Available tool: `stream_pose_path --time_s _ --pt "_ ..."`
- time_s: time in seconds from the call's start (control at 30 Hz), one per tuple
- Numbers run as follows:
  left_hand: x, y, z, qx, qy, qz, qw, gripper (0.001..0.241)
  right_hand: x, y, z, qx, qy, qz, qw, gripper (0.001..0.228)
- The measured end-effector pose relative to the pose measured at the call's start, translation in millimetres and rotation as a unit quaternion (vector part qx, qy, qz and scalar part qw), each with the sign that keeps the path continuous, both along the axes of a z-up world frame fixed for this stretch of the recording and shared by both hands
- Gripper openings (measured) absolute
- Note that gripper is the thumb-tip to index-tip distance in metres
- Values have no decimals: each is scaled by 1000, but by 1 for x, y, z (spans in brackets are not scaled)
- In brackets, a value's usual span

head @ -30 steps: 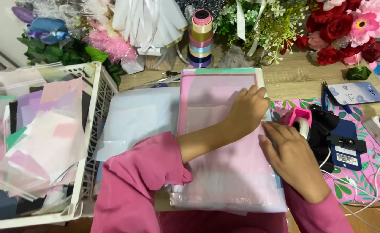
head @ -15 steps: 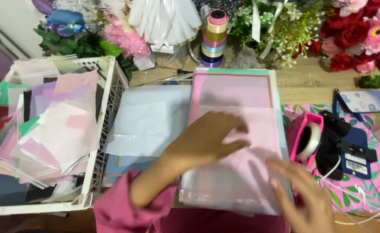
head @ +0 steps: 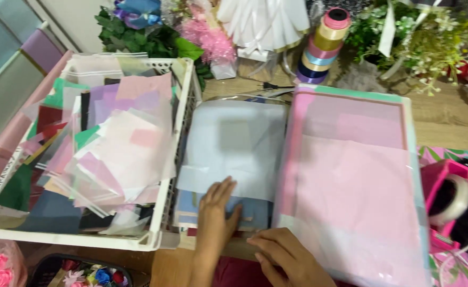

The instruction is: The person uses a pink tape dispenser to apply clear tape to the edges of a stack of pastel-colored paper sheets. They repeatedly pull tape, press it onto the paper, and smooth it down to secure the sheets together.

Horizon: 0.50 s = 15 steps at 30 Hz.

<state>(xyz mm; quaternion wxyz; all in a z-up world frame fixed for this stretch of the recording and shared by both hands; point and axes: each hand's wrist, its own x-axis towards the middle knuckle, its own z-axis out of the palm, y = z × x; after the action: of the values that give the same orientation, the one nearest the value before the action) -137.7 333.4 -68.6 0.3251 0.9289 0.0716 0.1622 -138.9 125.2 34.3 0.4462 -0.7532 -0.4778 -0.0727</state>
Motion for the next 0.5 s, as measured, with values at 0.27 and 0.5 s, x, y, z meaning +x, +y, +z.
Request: stream_pose_path --time_s 0.27,0.5 --pt "2 2 19 -53 -49 41 996 29 27 26 -10 -90 48 -75 992 29" --pt "-2 5 23 -199 -163 99 961 41 31 28 -11 -82 62 -137 985 32"
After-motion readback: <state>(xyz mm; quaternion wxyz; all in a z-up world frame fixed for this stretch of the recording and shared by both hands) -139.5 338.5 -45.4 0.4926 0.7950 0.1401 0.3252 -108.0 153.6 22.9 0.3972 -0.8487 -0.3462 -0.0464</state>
